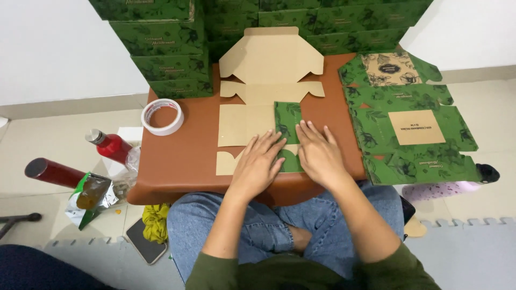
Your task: Assembling small cardboard boxes by folding flat templates along scored lines.
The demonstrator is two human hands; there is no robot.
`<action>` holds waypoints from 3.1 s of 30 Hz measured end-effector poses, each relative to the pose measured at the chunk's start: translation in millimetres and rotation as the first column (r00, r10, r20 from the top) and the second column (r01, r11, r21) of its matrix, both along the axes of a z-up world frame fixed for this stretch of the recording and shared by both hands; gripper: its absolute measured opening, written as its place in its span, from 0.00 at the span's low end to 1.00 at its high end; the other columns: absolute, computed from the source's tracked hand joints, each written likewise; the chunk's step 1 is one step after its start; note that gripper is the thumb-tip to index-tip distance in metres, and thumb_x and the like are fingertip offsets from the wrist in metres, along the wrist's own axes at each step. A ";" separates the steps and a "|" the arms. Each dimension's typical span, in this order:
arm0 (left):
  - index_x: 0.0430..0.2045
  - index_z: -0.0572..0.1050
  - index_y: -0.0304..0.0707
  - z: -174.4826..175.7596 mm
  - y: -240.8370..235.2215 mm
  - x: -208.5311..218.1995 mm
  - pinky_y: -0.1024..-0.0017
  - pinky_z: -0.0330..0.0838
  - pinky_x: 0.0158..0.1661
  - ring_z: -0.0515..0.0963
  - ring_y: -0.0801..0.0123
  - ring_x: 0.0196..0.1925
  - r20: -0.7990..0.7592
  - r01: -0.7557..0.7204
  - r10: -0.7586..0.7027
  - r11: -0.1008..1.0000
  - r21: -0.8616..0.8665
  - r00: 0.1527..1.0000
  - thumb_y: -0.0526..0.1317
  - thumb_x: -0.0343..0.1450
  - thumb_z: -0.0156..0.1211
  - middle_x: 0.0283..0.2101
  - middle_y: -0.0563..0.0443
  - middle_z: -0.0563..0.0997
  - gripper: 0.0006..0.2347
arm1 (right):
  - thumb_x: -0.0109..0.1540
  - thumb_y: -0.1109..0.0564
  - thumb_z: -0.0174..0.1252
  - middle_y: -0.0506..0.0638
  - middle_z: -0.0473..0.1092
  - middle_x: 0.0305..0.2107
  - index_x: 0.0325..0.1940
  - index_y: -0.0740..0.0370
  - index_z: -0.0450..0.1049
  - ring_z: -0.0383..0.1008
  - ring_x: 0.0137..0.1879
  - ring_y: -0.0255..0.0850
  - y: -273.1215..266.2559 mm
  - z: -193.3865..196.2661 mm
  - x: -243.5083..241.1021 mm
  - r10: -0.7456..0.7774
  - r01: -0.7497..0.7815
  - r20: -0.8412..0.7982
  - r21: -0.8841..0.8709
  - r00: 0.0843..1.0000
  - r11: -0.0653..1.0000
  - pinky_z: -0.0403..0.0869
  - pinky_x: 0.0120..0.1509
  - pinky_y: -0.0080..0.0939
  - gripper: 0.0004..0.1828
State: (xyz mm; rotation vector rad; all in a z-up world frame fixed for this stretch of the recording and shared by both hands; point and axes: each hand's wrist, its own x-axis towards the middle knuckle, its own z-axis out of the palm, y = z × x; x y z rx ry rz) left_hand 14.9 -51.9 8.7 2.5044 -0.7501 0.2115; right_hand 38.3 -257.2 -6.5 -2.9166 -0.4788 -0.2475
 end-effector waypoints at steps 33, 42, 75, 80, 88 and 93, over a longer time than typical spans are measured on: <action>0.62 0.70 0.44 -8.1 0.3 3.0 0.54 0.45 0.71 0.63 0.60 0.72 -0.003 -0.003 0.003 1.000 0.013 1.000 0.45 0.76 0.51 0.65 0.47 0.71 0.19 | 0.60 0.65 0.48 0.74 0.56 0.65 0.64 0.63 0.61 0.54 0.75 0.65 17.7 -20.5 89.7 0.036 -0.035 -0.005 0.175 0.999 0.984 0.54 0.76 0.65 0.26; 0.61 0.70 0.43 -4.0 -0.2 0.3 0.55 0.45 0.71 0.64 0.60 0.72 0.007 -0.006 0.006 1.000 0.003 1.000 0.45 0.76 0.50 0.65 0.47 0.71 0.18 | 0.66 0.50 0.42 0.72 0.67 0.58 0.59 0.64 0.60 0.62 0.72 0.57 16.7 -24.0 142.3 0.012 0.001 -0.058 0.212 0.998 0.977 0.51 0.79 0.59 0.21; 0.69 0.54 0.26 -35.8 23.9 -69.7 0.29 0.32 0.64 0.72 0.50 0.61 0.159 -0.575 0.627 0.770 -0.276 0.763 0.48 0.71 0.63 0.55 0.39 0.75 0.36 | 0.65 0.46 0.56 0.51 0.66 0.66 0.68 0.54 0.71 0.62 0.73 0.44 -15.5 1.2 -46.1 0.092 -0.113 0.100 0.233 0.991 0.966 0.56 0.77 0.52 0.26; 0.68 0.54 0.21 -29.8 4.5 -73.7 0.46 0.56 0.67 0.74 0.43 0.60 0.236 -0.256 0.353 0.897 -0.361 0.905 0.38 0.71 0.62 0.58 0.30 0.72 0.32 | 0.66 0.44 0.54 0.49 0.67 0.65 0.67 0.53 0.71 0.62 0.73 0.42 -18.6 -4.3 -47.9 0.076 -0.100 0.110 0.233 0.991 0.967 0.55 0.78 0.50 0.26; 0.66 0.61 0.27 -31.0 1.4 -58.8 0.56 0.47 0.71 0.60 0.50 0.74 0.214 -0.237 0.221 0.970 0.053 0.951 0.49 0.77 0.44 0.69 0.31 0.64 0.26 | 0.69 0.44 0.48 0.52 0.65 0.65 0.75 0.53 0.60 0.59 0.75 0.44 -14.1 0.4 -49.5 0.119 -0.141 0.125 0.186 0.985 0.972 0.54 0.78 0.52 0.30; 0.63 0.69 0.36 -12.0 16.3 -32.5 0.59 0.55 0.68 0.69 0.57 0.67 0.129 -0.236 0.230 0.971 0.036 0.965 0.45 0.76 0.49 0.63 0.43 0.72 0.21 | 0.69 0.43 0.47 0.49 0.65 0.67 0.70 0.49 0.67 0.59 0.75 0.41 -15.5 -6.7 -50.7 0.090 -0.108 0.169 0.100 0.981 0.989 0.56 0.78 0.53 0.26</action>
